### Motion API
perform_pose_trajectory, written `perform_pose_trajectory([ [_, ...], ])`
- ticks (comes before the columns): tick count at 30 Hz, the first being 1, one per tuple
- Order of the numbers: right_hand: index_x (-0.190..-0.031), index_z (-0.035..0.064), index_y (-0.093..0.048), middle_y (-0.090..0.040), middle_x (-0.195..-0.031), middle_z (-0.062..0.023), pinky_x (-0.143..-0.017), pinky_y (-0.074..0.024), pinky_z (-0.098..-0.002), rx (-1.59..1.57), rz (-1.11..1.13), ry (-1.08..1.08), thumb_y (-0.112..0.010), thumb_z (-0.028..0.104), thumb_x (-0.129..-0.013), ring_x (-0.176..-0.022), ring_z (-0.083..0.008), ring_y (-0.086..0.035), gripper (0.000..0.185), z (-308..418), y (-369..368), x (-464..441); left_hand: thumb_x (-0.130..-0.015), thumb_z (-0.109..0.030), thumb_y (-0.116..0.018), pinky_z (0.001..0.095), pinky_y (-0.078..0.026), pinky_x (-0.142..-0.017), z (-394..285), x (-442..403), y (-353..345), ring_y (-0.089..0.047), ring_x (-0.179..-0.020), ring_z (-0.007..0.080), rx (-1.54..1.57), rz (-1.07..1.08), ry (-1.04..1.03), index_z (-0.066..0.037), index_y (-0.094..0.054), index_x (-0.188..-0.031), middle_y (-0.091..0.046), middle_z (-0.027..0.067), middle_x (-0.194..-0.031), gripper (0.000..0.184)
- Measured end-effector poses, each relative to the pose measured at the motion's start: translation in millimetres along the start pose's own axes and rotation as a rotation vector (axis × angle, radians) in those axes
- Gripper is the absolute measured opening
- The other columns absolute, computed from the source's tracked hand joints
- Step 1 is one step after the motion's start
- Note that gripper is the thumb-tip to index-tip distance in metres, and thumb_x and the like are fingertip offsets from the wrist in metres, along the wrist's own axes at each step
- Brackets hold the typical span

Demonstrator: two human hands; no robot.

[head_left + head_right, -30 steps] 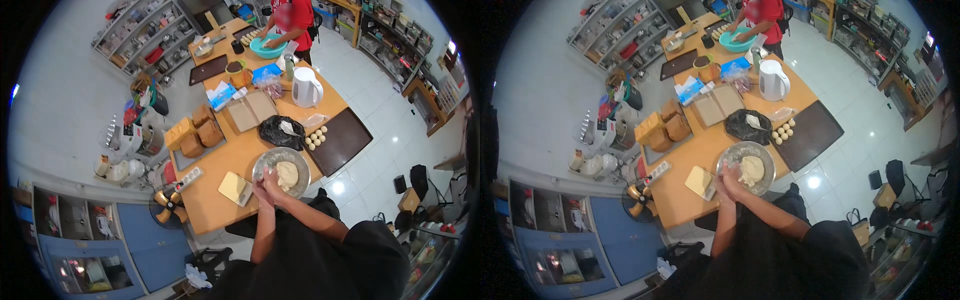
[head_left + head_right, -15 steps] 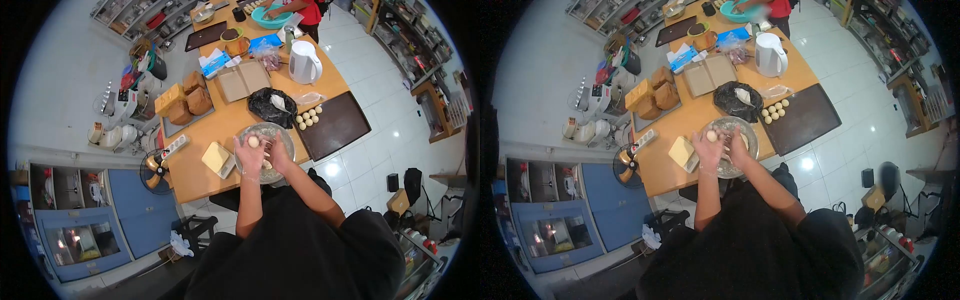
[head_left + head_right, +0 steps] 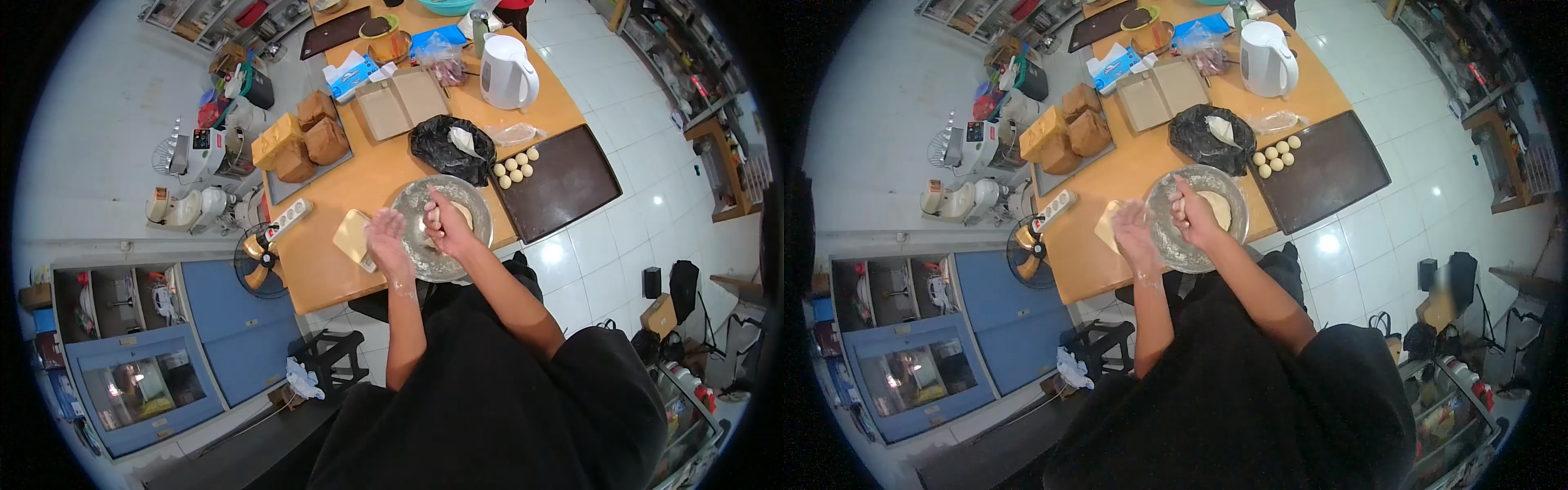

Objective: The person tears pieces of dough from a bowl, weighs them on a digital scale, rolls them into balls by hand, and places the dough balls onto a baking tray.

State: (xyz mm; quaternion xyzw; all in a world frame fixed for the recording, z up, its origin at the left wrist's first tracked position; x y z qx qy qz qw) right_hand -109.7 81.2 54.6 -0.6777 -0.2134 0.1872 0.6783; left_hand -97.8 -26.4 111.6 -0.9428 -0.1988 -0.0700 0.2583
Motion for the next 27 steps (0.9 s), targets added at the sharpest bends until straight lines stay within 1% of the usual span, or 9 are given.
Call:
perform_pose_trajectory([
  [2, -0.098, 0.0011, -0.062, -0.064, -0.085, -0.0048, -0.066, -0.0507, -0.0232, 0.543, -0.502, 0.095, -0.05, 0.04, -0.096, -0.076, -0.0128, -0.062, 0.041, 15, 5, 13, -0.099, -0.038, -0.032, 0.038, -0.043, -0.093, 27, 5, 6, -0.054, -0.103, 0.0229, -0.001, -0.062, 0.158, -0.002, -0.054, -0.107, -0.058, 0.0116, -0.107, 0.043],
  [7, -0.11, -0.0054, -0.059, -0.063, -0.106, -0.0153, -0.093, -0.0432, -0.0317, 1.096, -0.377, 0.332, -0.039, 0.046, -0.099, -0.099, -0.0197, -0.059, 0.056, 29, -43, 9, -0.098, -0.036, -0.035, 0.0424, -0.039, -0.101, 83, 16, -55, -0.051, -0.113, 0.0253, 0.572, 0.17, 0.685, -0.006, -0.053, -0.113, -0.056, 0.01, -0.116, 0.038],
  [9, -0.126, 0.0058, -0.056, -0.054, -0.128, -0.0141, -0.095, -0.0411, -0.0411, 1.267, -0.33, 0.361, -0.037, 0.038, -0.099, -0.115, -0.0266, -0.053, 0.046, 35, -46, 11, -0.098, -0.035, -0.036, 0.0436, -0.044, -0.097, 85, 8, -55, -0.056, -0.108, 0.0253, 0.54, 0.19, 0.69, -0.006, -0.053, -0.112, -0.058, 0.0087, -0.112, 0.037],
  [11, -0.13, 0.0041, -0.05, -0.056, -0.124, -0.0134, -0.097, -0.0414, -0.0393, 1.089, -0.342, 0.322, -0.037, 0.038, -0.099, -0.114, -0.0246, -0.054, 0.047, 36, -77, 17, -0.097, -0.032, -0.039, 0.0371, -0.054, -0.081, 96, -4, -50, -0.061, -0.096, 0.0209, 0.584, 0.291, 0.708, -0.009, -0.057, -0.1, -0.062, 0.0062, -0.1, 0.03],
  [13, -0.104, -0.0017, -0.061, -0.063, -0.099, -0.0144, -0.088, -0.0468, -0.0332, 0.725, -0.469, 0.529, -0.037, 0.045, -0.099, -0.099, -0.0201, -0.06, 0.053, 62, -78, 27, -0.097, -0.032, -0.042, 0.0313, -0.054, -0.068, 93, -9, -45, -0.061, -0.084, 0.0175, 0.504, 0.2, 0.682, -0.011, -0.056, -0.09, -0.06, 0.0039, -0.088, 0.026],
  [15, -0.101, -0.0002, -0.061, -0.063, -0.096, -0.0124, -0.084, -0.0473, -0.0312, 0.681, -0.548, 0.568, -0.038, 0.043, -0.099, -0.095, -0.0185, -0.06, 0.048, 76, -67, 35, -0.096, -0.031, -0.044, 0.0255, -0.053, -0.054, 91, -12, -31, -0.061, -0.071, 0.0142, 0.425, 0.112, 0.651, -0.013, -0.055, -0.081, -0.059, 0.0015, -0.077, 0.026],
  [18, -0.095, 0.0008, -0.06, -0.063, -0.088, -0.008, -0.077, -0.0484, -0.0276, 0.676, -0.651, 0.559, -0.042, 0.038, -0.099, -0.082, -0.015, -0.06, 0.042, 82, -25, 43, -0.096, -0.034, -0.047, 0.0209, -0.031, -0.036, 86, -15, -22, -0.043, -0.044, 0.0094, 0.296, 0.13, 0.601, -0.016, -0.044, -0.067, -0.047, -0.0022, -0.059, 0.034],
  [23, -0.088, 0.007, -0.058, -0.057, -0.077, -0.0012, -0.061, -0.0418, -0.0229, 0.628, -0.674, 0.254, -0.048, 0.034, -0.098, -0.066, -0.0084, -0.051, 0.03, 42, 35, 28, -0.098, -0.037, -0.043, 0.0211, -0.033, -0.037, 52, -10, -41, -0.049, -0.053, 0.011, 0.108, 0.151, 0.43, -0.012, -0.049, -0.07, -0.053, 0.002, -0.064, 0.038],
  [27, -0.104, 0.0117, -0.055, -0.057, -0.089, -0.0001, -0.074, -0.0485, -0.0256, 0.382, -0.688, 0.113, -0.048, 0.029, -0.098, -0.08, -0.0122, -0.057, 0.019, 13, 42, 17, -0.099, -0.037, -0.04, 0.0255, -0.047, -0.054, 6, -6, -70, -0.06, -0.07, 0.0168, -0.232, 0.354, 0.018, -0.002, -0.06, -0.078, -0.062, 0.01, -0.079, 0.046],
])
Point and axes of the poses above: each hand's wrist, its own x-axis away from the middle knuckle, its own y-axis out of the back of the hand, z = x × y, the point moved 10 cm from there along -x, towards the middle knuckle
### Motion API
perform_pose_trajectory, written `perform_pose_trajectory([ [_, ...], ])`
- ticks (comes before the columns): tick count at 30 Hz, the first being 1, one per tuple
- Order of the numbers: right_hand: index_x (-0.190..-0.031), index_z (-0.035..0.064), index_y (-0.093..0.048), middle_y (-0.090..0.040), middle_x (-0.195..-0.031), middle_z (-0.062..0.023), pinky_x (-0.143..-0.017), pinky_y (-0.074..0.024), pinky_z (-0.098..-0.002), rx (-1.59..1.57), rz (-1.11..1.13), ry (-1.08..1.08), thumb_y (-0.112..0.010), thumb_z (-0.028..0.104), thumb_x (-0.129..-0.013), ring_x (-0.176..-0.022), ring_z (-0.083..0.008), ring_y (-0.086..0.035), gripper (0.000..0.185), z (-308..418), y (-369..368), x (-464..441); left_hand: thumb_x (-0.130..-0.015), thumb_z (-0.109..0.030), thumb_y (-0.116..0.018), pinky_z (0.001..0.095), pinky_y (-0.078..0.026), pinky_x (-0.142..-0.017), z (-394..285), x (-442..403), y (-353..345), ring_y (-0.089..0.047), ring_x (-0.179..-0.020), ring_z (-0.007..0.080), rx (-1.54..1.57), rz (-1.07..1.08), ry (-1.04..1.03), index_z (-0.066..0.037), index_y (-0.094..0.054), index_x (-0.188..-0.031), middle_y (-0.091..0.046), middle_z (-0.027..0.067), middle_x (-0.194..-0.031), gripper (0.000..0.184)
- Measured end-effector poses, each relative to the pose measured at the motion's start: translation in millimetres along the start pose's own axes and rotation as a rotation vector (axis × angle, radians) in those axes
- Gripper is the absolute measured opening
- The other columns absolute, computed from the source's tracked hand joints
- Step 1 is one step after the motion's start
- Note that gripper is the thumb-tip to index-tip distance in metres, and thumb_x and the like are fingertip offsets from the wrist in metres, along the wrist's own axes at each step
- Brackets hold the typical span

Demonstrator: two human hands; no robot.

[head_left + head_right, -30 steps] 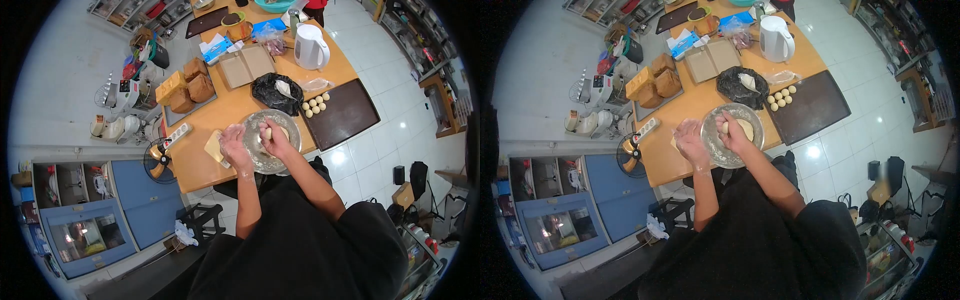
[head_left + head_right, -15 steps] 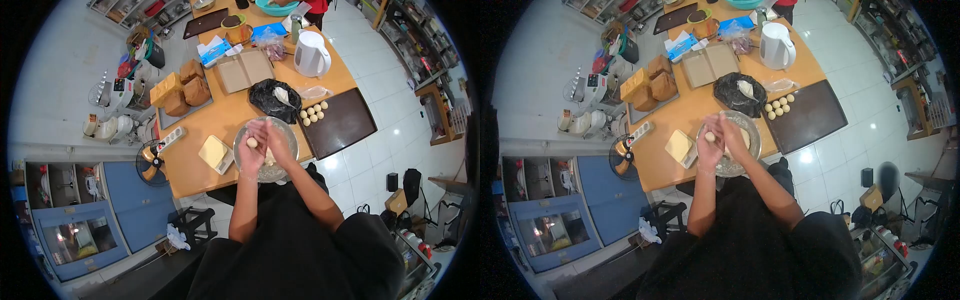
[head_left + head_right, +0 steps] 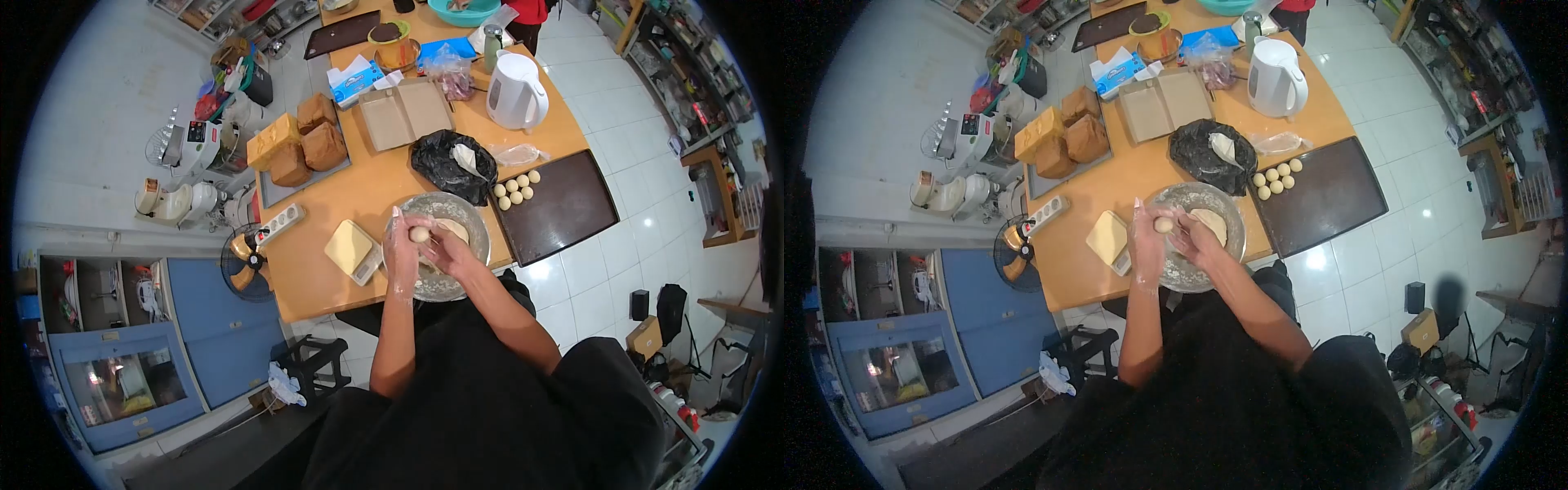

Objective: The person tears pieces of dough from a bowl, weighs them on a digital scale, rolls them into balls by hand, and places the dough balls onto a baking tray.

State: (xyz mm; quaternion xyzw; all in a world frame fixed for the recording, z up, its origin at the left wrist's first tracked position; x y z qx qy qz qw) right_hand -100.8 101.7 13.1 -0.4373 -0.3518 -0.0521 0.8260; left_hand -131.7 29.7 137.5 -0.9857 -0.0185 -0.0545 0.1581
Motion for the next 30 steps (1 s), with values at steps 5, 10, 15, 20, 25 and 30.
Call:
perform_pose_trajectory([
  [5, -0.112, 0.0094, -0.051, -0.059, -0.106, -0.0048, -0.096, -0.0476, -0.0385, -0.389, 0.169, -0.153, -0.046, 0.028, -0.098, -0.104, -0.0202, -0.058, 0.024, -11, -27, 6, -0.1, -0.035, -0.039, 0.0306, -0.048, -0.078, -11, 7, 14, -0.061, -0.08, 0.0203, 0.051, -0.093, -0.025, 0.002, -0.062, -0.082, -0.063, 0.0126, -0.085, 0.047],
  [10, -0.119, 0.0018, -0.05, -0.057, -0.105, -0.0095, -0.098, -0.0466, -0.0375, -0.356, 0.183, -0.135, -0.039, 0.031, -0.1, -0.11, -0.0224, -0.055, 0.036, 6, -42, 17, -0.1, -0.033, -0.038, 0.0327, -0.046, -0.084, -8, 23, 58, -0.06, -0.089, 0.0202, 0.103, -0.337, -0.218, 0.002, -0.061, -0.094, -0.062, 0.0121, -0.095, 0.043],
  [15, -0.119, 0.001, -0.052, -0.057, -0.096, -0.0063, -0.088, -0.0499, -0.0307, -0.026, 0.223, -0.013, -0.04, 0.03, -0.1, -0.095, -0.0165, -0.057, 0.037, 11, -35, 5, -0.098, -0.034, -0.033, 0.0364, -0.037, -0.097, 69, 36, 55, -0.048, -0.113, 0.0209, 0.272, -0.43, 0.281, 0.0, -0.048, -0.12, -0.051, 0.0101, -0.122, 0.043],
  [20, -0.119, 0.0009, -0.053, -0.058, -0.096, -0.0053, -0.079, -0.0497, -0.0274, -0.077, 0.257, 0.023, -0.04, 0.028, -0.101, -0.086, -0.0141, -0.057, 0.035, 19, -39, 14, -0.097, -0.034, -0.034, 0.0358, -0.037, -0.098, 81, 42, 49, -0.049, -0.114, 0.0225, 0.295, -0.414, 0.303, 0.0, -0.045, -0.126, -0.052, 0.0107, -0.122, 0.045],
  [25, -0.12, -0.0003, -0.051, -0.058, -0.099, -0.0062, -0.078, -0.0495, -0.0275, 0.006, 0.228, 0.147, -0.041, 0.024, -0.1, -0.086, -0.015, -0.057, 0.032, 35, -35, 13, -0.098, -0.033, -0.034, 0.0359, -0.038, -0.096, 86, 42, 40, -0.05, -0.113, 0.0213, 0.321, -0.407, 0.358, -0.001, -0.047, -0.123, -0.053, 0.01, -0.122, 0.043],
  [30, -0.12, 0.0004, -0.05, -0.057, -0.104, -0.0071, -0.078, -0.0489, -0.027, -0.059, 0.181, 0.105, -0.043, 0.018, -0.099, -0.086, -0.014, -0.057, 0.028, 29, -25, 17, -0.097, -0.031, -0.037, 0.0337, -0.038, -0.092, 90, 44, 33, -0.05, -0.11, 0.0185, 0.256, -0.23, 0.395, -0.007, -0.05, -0.12, -0.054, 0.0051, -0.117, 0.035],
])
Point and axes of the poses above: each hand's wrist, its own x-axis away from the middle knuckle, its own y-axis out of the back of the hand, z = x × y, the point moved 10 cm from there along -x, towards the middle knuckle
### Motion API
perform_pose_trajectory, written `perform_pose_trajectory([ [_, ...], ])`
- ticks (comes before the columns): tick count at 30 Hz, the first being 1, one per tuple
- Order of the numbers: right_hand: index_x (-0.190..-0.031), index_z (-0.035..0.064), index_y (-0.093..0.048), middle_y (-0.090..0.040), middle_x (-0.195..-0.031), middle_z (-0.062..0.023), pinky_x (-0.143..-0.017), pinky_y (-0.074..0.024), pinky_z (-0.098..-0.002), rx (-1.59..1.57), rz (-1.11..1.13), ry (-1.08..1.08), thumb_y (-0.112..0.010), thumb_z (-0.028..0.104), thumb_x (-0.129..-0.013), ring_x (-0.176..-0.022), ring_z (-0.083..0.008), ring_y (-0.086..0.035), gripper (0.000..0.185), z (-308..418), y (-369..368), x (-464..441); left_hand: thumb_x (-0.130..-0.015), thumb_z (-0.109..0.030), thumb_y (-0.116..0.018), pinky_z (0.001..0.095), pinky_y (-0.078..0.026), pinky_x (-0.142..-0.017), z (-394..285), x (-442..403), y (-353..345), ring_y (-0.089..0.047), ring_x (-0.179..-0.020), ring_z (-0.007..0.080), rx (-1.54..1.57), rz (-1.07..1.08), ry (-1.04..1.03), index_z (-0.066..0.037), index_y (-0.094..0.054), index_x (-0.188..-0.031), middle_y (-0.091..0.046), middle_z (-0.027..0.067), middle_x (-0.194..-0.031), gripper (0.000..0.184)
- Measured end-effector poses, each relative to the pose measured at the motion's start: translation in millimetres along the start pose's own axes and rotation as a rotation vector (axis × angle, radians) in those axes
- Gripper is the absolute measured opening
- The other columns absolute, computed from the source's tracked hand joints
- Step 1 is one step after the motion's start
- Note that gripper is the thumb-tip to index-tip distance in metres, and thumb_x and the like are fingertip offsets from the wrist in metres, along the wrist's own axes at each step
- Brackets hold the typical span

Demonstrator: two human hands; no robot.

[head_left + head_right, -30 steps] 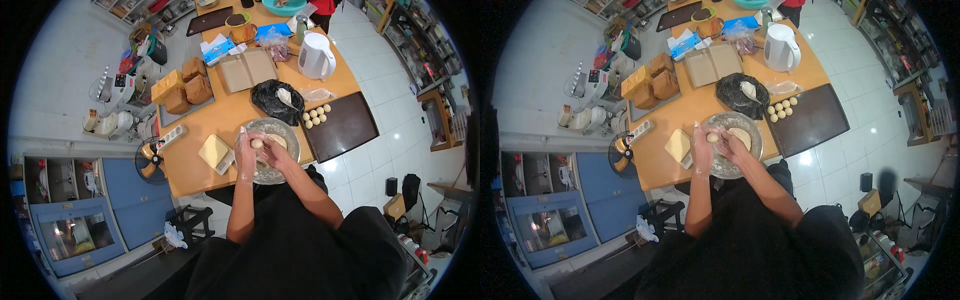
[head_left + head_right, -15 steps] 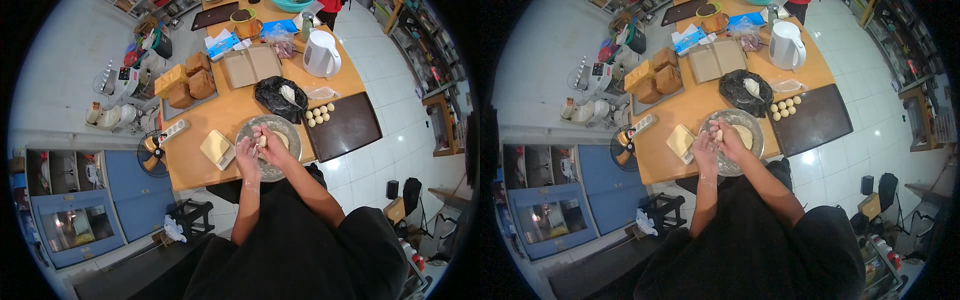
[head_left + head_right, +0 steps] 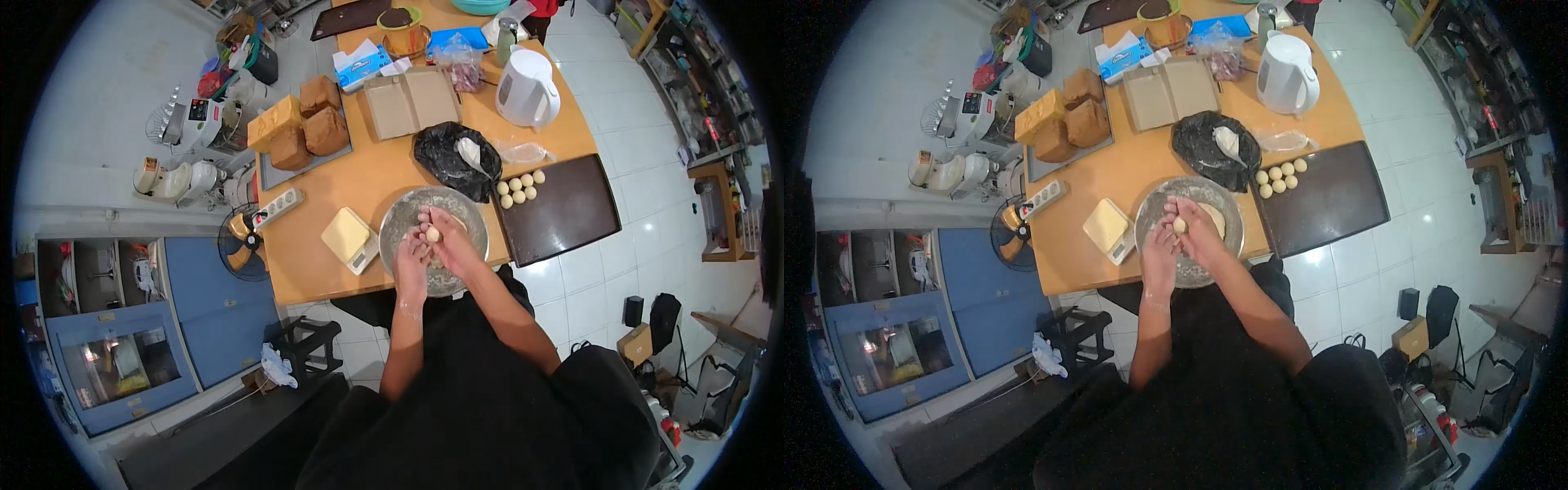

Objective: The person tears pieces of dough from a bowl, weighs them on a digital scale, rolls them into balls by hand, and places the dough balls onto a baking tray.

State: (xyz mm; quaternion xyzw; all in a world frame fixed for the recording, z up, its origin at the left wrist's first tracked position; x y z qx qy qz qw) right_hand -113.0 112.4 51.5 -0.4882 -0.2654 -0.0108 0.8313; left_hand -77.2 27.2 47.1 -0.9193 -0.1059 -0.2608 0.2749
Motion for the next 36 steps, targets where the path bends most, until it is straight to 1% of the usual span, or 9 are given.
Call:
perform_pose_trajectory([
  [5, -0.12, 0.001, -0.05, -0.057, -0.105, -0.0065, -0.077, -0.0491, -0.0274, 0.002, -0.025, -0.022, -0.044, 0.018, -0.099, -0.085, -0.0139, -0.056, 0.028, -13, 15, -3, -0.098, -0.032, -0.037, 0.0342, -0.04, -0.093, 9, 0, 11, -0.053, -0.109, 0.0191, -0.037, -0.021, 0.03, -0.003, -0.049, -0.122, -0.055, 0.0086, -0.118, 0.039],
  [11, -0.128, 0.0004, -0.046, -0.053, -0.128, -0.0133, -0.096, -0.0437, -0.0326, 0.26, 0.004, 0.105, -0.045, 0.026, -0.099, -0.11, -0.0191, -0.054, 0.039, -5, 10, 1, -0.098, -0.033, -0.038, 0.0365, -0.042, -0.093, 5, -4, 11, -0.051, -0.112, 0.0208, -0.098, -0.042, 0.003, -0.006, -0.05, -0.123, -0.051, 0.008, -0.124, 0.039],
  [16, -0.137, -0.0016, -0.035, -0.043, -0.14, -0.0143, -0.111, -0.0242, -0.0345, 0.371, 0.133, 0.153, -0.027, 0.046, -0.101, -0.131, -0.0205, -0.037, 0.06, 18, -30, 10, -0.1, -0.035, -0.036, 0.0386, -0.046, -0.089, -26, -8, -29, -0.052, -0.112, 0.0228, -0.153, 0.008, -0.188, -0.004, -0.052, -0.118, -0.053, 0.01, -0.118, 0.04],
  [17, -0.139, -0.0013, -0.032, -0.041, -0.142, -0.0133, -0.112, -0.0209, -0.0345, 0.331, 0.192, 0.193, -0.024, 0.048, -0.1, -0.135, -0.0204, -0.031, 0.064, 23, -33, 7, -0.099, -0.035, -0.038, 0.0399, -0.048, -0.086, -19, -17, -17, -0.056, -0.106, 0.0231, 0.028, -0.014, -0.209, -0.002, -0.056, -0.104, -0.057, 0.0116, -0.105, 0.037],
  [21, -0.14, -0.0007, -0.031, -0.04, -0.143, -0.0134, -0.111, -0.0252, -0.0357, 0.263, 0.149, 0.146, -0.026, 0.047, -0.1, -0.135, -0.0215, -0.033, 0.062, 22, -33, 9, -0.097, -0.031, -0.044, 0.0401, -0.052, -0.074, -17, -20, 11, -0.061, -0.083, 0.0237, 0.345, -0.186, -0.18, -0.007, -0.052, -0.076, -0.058, 0.0105, -0.082, 0.034],
  [24, -0.139, -0.0031, -0.031, -0.039, -0.142, -0.0165, -0.107, -0.0324, -0.0382, 0.231, 0.072, 0.08, -0.026, 0.047, -0.101, -0.133, -0.0236, -0.037, 0.063, 13, -21, 6, -0.096, -0.033, -0.046, 0.0384, -0.053, -0.076, 0, -29, 40, -0.062, -0.083, 0.0245, 0.541, -0.148, -0.036, -0.007, -0.051, -0.072, -0.057, 0.0087, -0.077, 0.036],
  [26, -0.139, -0.0025, -0.031, -0.041, -0.141, -0.0163, -0.106, -0.0336, -0.0376, 0.257, 0.021, 0.094, -0.027, 0.046, -0.101, -0.131, -0.0241, -0.039, 0.062, 3, -5, 1, -0.095, -0.033, -0.047, 0.038, -0.055, -0.078, 8, -28, 57, -0.063, -0.089, 0.0247, 0.536, -0.237, -0.005, -0.007, -0.052, -0.071, -0.059, 0.0076, -0.075, 0.036],
  [30, -0.138, -0.0024, -0.032, -0.042, -0.14, -0.0149, -0.105, -0.0353, -0.037, 0.278, -0.023, 0.061, -0.027, 0.044, -0.101, -0.13, -0.0238, -0.04, 0.059, -11, 3, 4, -0.094, -0.034, -0.051, 0.0334, -0.057, -0.068, 12, -24, 43, -0.065, -0.091, 0.021, 0.772, 0.031, 0.111, -0.01, -0.055, -0.074, -0.063, 0.0056, -0.078, 0.031],
  [36, -0.137, 0.0031, -0.038, -0.046, -0.138, -0.0087, -0.103, -0.0358, -0.0364, 0.257, -0.088, 0.01, -0.027, 0.041, -0.102, -0.127, -0.0202, -0.043, 0.052, -36, 25, -4, -0.097, -0.031, -0.05, 0.0218, -0.045, -0.05, 8, -21, 34, -0.057, -0.064, 0.0098, 0.511, 0.149, 0.087, -0.012, -0.055, -0.082, -0.058, 0.0013, -0.076, 0.025],
])
Point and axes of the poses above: each hand's wrist, its own x-axis away from the middle knuckle, its own y-axis out of the back of the hand, z = x × y, the point moved 10 cm from there along -x, towards the middle knuckle
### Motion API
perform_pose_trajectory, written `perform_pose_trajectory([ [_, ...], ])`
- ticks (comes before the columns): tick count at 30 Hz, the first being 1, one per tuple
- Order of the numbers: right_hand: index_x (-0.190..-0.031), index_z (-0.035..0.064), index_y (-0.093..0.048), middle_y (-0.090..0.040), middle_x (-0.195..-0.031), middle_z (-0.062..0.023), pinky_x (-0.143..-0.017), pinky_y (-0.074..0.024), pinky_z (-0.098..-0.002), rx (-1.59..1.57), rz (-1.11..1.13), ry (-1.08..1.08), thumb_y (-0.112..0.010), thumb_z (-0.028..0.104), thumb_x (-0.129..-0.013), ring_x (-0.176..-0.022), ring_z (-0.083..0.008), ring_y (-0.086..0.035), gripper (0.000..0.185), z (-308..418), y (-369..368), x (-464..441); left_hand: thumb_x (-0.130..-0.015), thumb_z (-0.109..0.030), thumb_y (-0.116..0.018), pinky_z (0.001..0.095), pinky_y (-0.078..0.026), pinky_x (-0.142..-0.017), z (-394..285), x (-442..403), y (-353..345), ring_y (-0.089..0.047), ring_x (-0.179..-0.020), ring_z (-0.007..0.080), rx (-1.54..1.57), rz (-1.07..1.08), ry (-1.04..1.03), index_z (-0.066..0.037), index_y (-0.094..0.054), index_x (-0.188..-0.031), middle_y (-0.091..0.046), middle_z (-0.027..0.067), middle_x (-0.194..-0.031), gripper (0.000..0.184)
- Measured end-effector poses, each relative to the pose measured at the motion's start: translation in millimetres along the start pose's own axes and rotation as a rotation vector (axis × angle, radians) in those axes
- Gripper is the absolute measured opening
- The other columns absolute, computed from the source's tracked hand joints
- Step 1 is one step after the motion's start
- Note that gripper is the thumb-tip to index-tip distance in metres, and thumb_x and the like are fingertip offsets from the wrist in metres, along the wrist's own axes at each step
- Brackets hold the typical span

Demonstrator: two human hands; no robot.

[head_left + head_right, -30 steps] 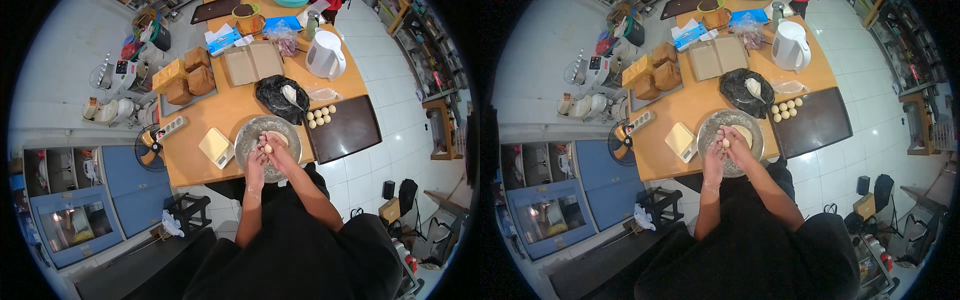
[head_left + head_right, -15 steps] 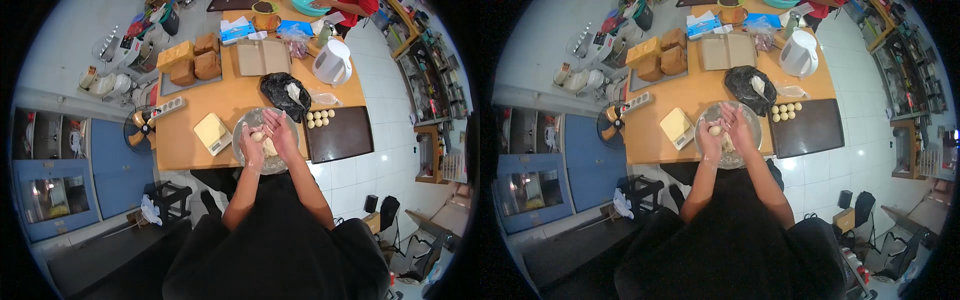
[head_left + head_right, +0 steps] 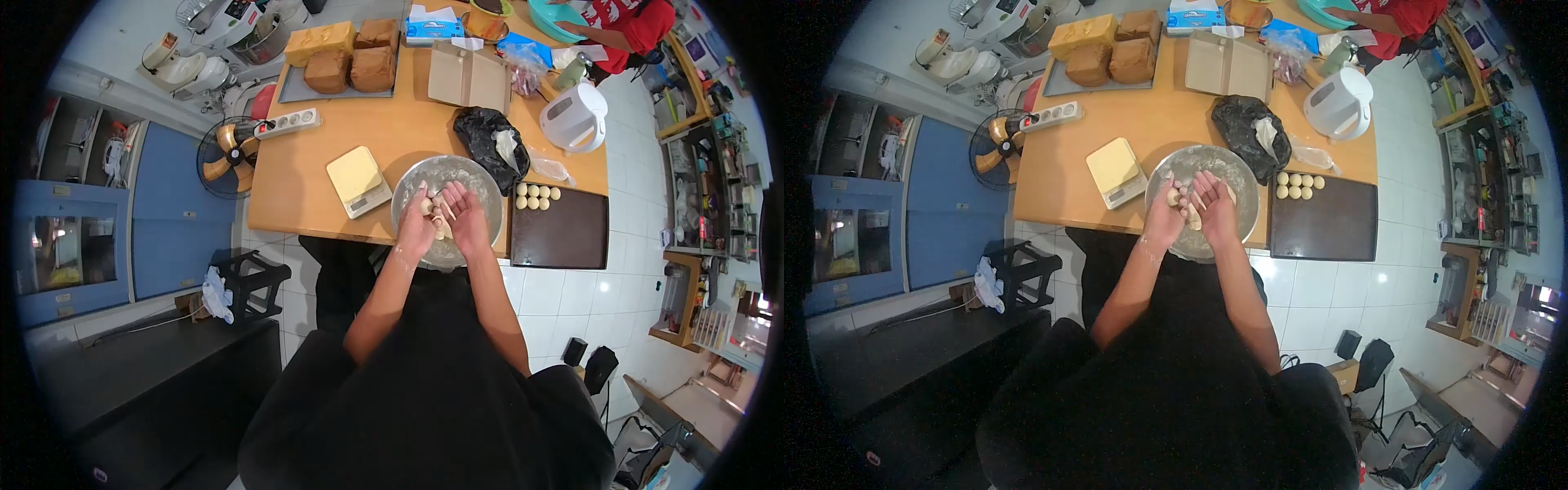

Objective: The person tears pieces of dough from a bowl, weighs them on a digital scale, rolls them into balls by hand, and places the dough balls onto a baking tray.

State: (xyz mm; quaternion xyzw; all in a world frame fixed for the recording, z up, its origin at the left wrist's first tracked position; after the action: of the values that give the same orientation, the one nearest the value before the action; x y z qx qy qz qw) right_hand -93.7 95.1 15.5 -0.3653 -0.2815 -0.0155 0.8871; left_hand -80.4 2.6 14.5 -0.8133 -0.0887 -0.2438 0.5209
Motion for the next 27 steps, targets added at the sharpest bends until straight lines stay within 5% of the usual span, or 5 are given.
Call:
perform_pose_trajectory([
  [3, -0.136, 0.0076, -0.041, -0.051, -0.132, -0.0048, -0.099, -0.0379, -0.0375, -0.034, -0.059, -0.049, -0.028, 0.04, -0.101, -0.118, -0.0182, -0.048, 0.049, -24, 23, -7, -0.098, -0.032, -0.049, 0.0223, -0.037, -0.048, -5, 7, -14, -0.05, -0.059, 0.009, -0.157, -0.009, -0.014, -0.012, -0.053, -0.083, -0.055, -0.0002, -0.075, 0.026],
  [6, -0.124, 0.0124, -0.053, -0.059, -0.094, 0.0019, -0.079, -0.0424, -0.0333, -0.171, 0.048, -0.154, -0.03, 0.04, -0.101, -0.082, -0.0143, -0.052, 0.043, -48, 15, -1, -0.097, -0.03, -0.05, 0.0217, -0.039, -0.051, -9, -2, -19, -0.049, -0.058, 0.009, -0.421, 0.006, -0.107, -0.008, -0.056, -0.084, -0.058, 0.0032, -0.076, 0.026],
  [9, -0.116, 0.0131, -0.055, -0.053, -0.084, 0.0029, -0.082, -0.0423, -0.0335, -0.272, -0.045, -0.193, -0.031, 0.041, -0.101, -0.083, -0.015, -0.052, 0.04, -58, 16, 8, -0.097, -0.028, -0.05, 0.0219, -0.042, -0.055, -5, -6, -21, -0.054, -0.066, 0.0099, -0.506, 0.007, -0.095, -0.007, -0.059, -0.093, -0.058, 0.0023, -0.08, 0.023],
  [17, -0.127, 0.0083, -0.043, -0.052, -0.115, -0.009, -0.096, -0.0442, -0.0377, -0.338, 0.053, -0.119, -0.032, 0.042, -0.101, -0.115, -0.0231, -0.052, 0.044, -40, -17, 27, -0.098, -0.024, -0.05, 0.0227, -0.048, -0.069, -24, 23, -60, -0.058, -0.081, 0.0078, -1.146, 0.098, -0.388, 0.0, -0.061, -0.105, -0.064, 0.0039, -0.094, 0.028],
  [27, -0.084, 0.0048, -0.058, -0.057, -0.069, -0.0026, -0.064, -0.0455, -0.0247, -0.069, 0.145, -0.107, -0.049, 0.037, -0.097, -0.062, -0.0108, -0.055, 0.036, -21, 2, 21, -0.097, -0.03, -0.05, 0.0284, -0.049, -0.075, -48, 37, -4, -0.061, -0.084, 0.014, -0.783, -0.216, -0.411, -0.003, -0.061, -0.107, -0.063, 0.0049, -0.091, 0.031],
])
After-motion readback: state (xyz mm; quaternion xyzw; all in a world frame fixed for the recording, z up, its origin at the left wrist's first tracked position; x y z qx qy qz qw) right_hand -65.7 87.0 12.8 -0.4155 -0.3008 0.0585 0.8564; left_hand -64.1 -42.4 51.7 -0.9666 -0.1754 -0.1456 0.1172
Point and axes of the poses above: each hand's wrist, its own x-axis away from the middle knuckle, its own y-axis out of the back of the hand, z = x × y, the point moved 10 cm from there along -x, towards the middle knuckle
